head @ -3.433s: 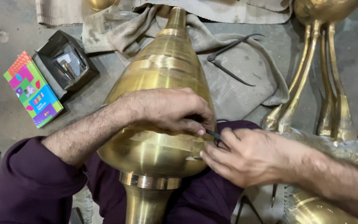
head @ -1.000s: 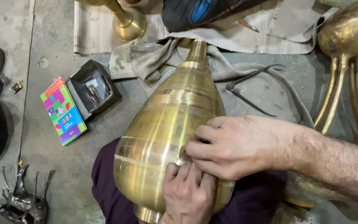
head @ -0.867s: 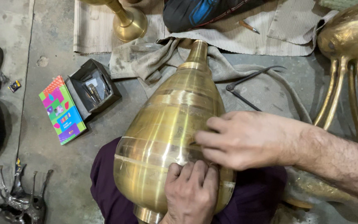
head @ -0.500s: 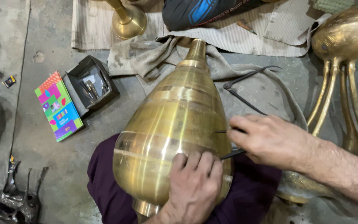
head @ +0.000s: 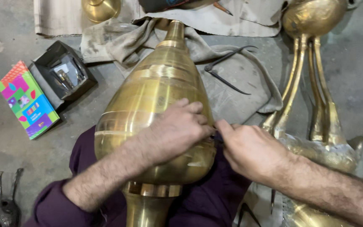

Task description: The person sits on the floor with a large brass vessel on their lap and uses a spring divider to scribe horizontal guide lines around the vessel's body. They repeatedly reposition the divider, adjust its legs, and run the point along the brass surface to lay out measurement lines.

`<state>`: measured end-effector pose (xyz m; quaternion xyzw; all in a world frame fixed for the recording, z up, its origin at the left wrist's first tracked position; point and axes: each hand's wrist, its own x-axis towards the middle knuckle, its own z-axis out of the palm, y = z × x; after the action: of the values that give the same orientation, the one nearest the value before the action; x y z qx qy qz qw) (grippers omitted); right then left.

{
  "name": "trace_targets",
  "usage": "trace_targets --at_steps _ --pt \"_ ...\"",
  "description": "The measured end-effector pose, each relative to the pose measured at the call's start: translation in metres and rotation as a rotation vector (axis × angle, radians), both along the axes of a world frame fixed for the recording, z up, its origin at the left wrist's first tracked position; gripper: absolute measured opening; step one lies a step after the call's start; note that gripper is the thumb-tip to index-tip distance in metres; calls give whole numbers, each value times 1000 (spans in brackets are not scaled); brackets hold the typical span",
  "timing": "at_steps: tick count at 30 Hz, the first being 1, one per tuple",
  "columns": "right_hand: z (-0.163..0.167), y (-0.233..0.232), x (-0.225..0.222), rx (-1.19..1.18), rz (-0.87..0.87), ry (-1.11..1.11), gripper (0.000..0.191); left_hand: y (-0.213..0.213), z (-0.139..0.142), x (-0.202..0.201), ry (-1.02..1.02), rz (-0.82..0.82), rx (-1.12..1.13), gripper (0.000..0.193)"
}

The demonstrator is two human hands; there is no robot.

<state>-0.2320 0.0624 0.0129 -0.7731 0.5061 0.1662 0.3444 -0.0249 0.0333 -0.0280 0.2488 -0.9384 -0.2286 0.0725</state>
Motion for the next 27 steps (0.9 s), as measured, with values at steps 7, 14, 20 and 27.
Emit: trace_targets --at_steps 7,14,20,27 --pt "27 -1 22 199 -230 -159 67 -10 3 14 50 -85 100 18" --pt "30 -10 1 -117 186 -378 57 -23 -12 15 113 -124 143 29" --pt "21 -6 -4 -419 775 -327 24 -30 -14 19 142 -187 204 25" --pt "20 -2 5 -412 878 -343 19 -36 -1 23 241 -238 236 24"
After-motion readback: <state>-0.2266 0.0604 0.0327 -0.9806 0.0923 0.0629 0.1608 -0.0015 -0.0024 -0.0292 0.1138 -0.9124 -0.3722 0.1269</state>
